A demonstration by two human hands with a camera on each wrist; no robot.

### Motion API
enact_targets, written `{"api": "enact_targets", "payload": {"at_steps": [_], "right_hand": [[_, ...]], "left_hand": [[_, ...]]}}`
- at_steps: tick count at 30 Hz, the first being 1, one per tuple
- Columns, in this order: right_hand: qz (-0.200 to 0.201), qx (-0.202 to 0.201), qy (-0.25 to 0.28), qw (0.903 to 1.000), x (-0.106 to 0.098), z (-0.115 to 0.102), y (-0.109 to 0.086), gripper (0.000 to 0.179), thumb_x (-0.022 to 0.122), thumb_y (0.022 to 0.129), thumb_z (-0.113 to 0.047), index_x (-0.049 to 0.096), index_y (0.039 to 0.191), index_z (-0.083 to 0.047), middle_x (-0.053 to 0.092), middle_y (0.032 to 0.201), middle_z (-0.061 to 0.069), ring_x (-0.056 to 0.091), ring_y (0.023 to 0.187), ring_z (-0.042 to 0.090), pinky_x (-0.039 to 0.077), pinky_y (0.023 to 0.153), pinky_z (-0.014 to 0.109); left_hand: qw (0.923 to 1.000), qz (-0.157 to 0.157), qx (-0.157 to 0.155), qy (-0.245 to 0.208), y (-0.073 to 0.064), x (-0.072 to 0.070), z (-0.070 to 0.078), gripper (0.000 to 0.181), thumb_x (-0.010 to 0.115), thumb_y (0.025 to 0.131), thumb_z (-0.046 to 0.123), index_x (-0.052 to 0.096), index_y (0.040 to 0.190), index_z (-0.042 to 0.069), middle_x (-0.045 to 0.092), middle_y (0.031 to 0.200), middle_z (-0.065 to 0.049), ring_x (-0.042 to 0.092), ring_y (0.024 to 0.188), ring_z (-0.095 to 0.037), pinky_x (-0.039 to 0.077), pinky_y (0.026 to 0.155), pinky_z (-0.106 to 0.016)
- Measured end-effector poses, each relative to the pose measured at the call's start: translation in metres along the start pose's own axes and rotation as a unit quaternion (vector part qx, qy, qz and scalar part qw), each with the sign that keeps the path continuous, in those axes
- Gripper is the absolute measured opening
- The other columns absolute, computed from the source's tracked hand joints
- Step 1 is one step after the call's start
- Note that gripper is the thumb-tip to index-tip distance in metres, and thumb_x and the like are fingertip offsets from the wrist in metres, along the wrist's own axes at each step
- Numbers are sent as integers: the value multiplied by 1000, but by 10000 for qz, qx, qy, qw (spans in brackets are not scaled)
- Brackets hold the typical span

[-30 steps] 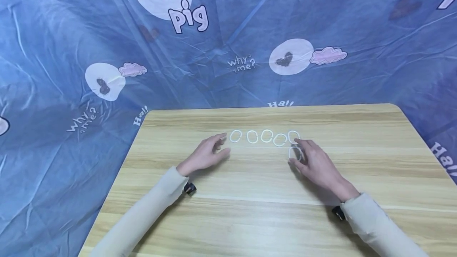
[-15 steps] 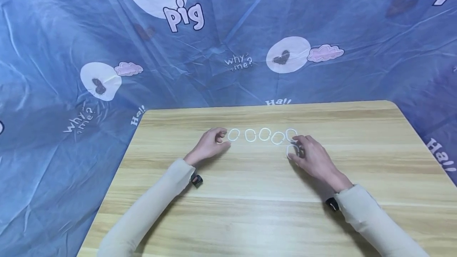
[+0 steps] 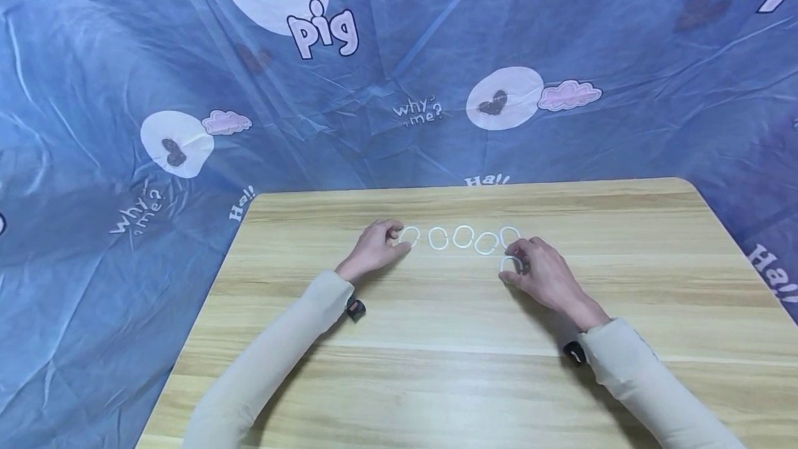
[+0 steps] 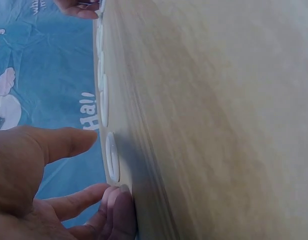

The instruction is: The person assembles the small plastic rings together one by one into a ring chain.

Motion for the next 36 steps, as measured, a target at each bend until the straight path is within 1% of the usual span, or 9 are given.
{"api": "enact_targets", "payload": {"at_steps": [4, 6, 11, 13, 16, 20, 25, 31, 36], "right_hand": [[-194, 233, 80, 9995, 5, 0, 1, 45, 91, 79, -23, 72, 113, 0, 65, 93, 14, 60, 84, 24, 49, 73, 36], [-217, 271, 83, 9994, 7, -1, 1, 45, 91, 80, -24, 73, 112, 0, 65, 92, 13, 59, 83, 22, 48, 72, 35], [-247, 332, 64, 9991, 7, -2, 2, 47, 92, 78, -25, 74, 112, 1, 64, 90, 11, 57, 81, 21, 46, 71, 34], [-257, 332, 70, 9991, 7, -2, 3, 47, 92, 78, -26, 74, 112, 1, 64, 89, 11, 56, 81, 20, 45, 70, 33], [-262, 324, 79, 9991, 7, -3, 4, 46, 92, 78, -27, 75, 111, 0, 63, 88, 9, 55, 80, 19, 44, 69, 30], [-252, 292, 98, 9992, 6, -4, 4, 44, 92, 78, -26, 75, 109, -1, 62, 86, 9, 54, 78, 17, 42, 66, 27], [-269, 278, 141, 9992, 5, -4, 5, 40, 92, 78, -26, 75, 105, -3, 62, 85, 8, 54, 77, 17, 41, 66, 26], [-413, 359, 227, 9982, 6, -4, 4, 38, 91, 80, -24, 72, 106, -5, 64, 81, 4, 54, 73, 14, 43, 63, 24], [-494, 392, 298, 9976, 8, -5, 1, 39, 88, 83, -24, 69, 109, -3, 61, 77, 1, 51, 68, 10, 41, 59, 22]], "left_hand": [[9997, -22, -83, 208, 0, 2, 1, 53, 73, 96, 32, 61, 141, 7, 67, 118, -11, 61, 108, -25, 54, 94, -41], [9994, -28, -100, 344, 0, 2, 1, 52, 73, 96, 33, 61, 141, 10, 67, 120, -11, 62, 109, -25, 55, 92, -39], [9977, 1, -158, 661, 1, 3, 4, 50, 74, 95, 34, 63, 141, 15, 66, 118, -9, 63, 106, -23, 55, 87, -37], [9970, 23, -221, 743, 2, 4, 4, 50, 75, 95, 34, 63, 141, 17, 66, 117, -7, 62, 104, -23, 55, 84, -37], [9964, 53, -307, 790, 2, 4, 4, 50, 76, 94, 34, 63, 141, 20, 66, 118, -6, 63, 104, -21, 56, 84, -36], [9970, 43, -325, 700, 4, 4, 3, 49, 77, 93, 34, 64, 138, 20, 67, 121, -6, 64, 107, -22, 56, 88, -38], [9984, 3, -309, 467, 5, 2, 3, 47, 81, 90, 32, 65, 131, 16, 66, 122, -7, 65, 111, -22, 55, 93, -40], [9988, 21, -332, 356, 2, 1, 7, 48, 83, 88, 30, 62, 128, 13, 66, 119, -7, 64, 111, -22, 54, 94, -39], [9992, 61, -325, 229, 0, 2, 10, 49, 84, 87, 24, 59, 126, 9, 67, 116, -9, 64, 107, -24, 54, 94, -38]]}}
Point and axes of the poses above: each hand's wrist, its own y-axis towards the middle knuckle, its own x-axis out of the palm, z = x × y, the point moved 6 cm from there along y, towards the middle knuckle
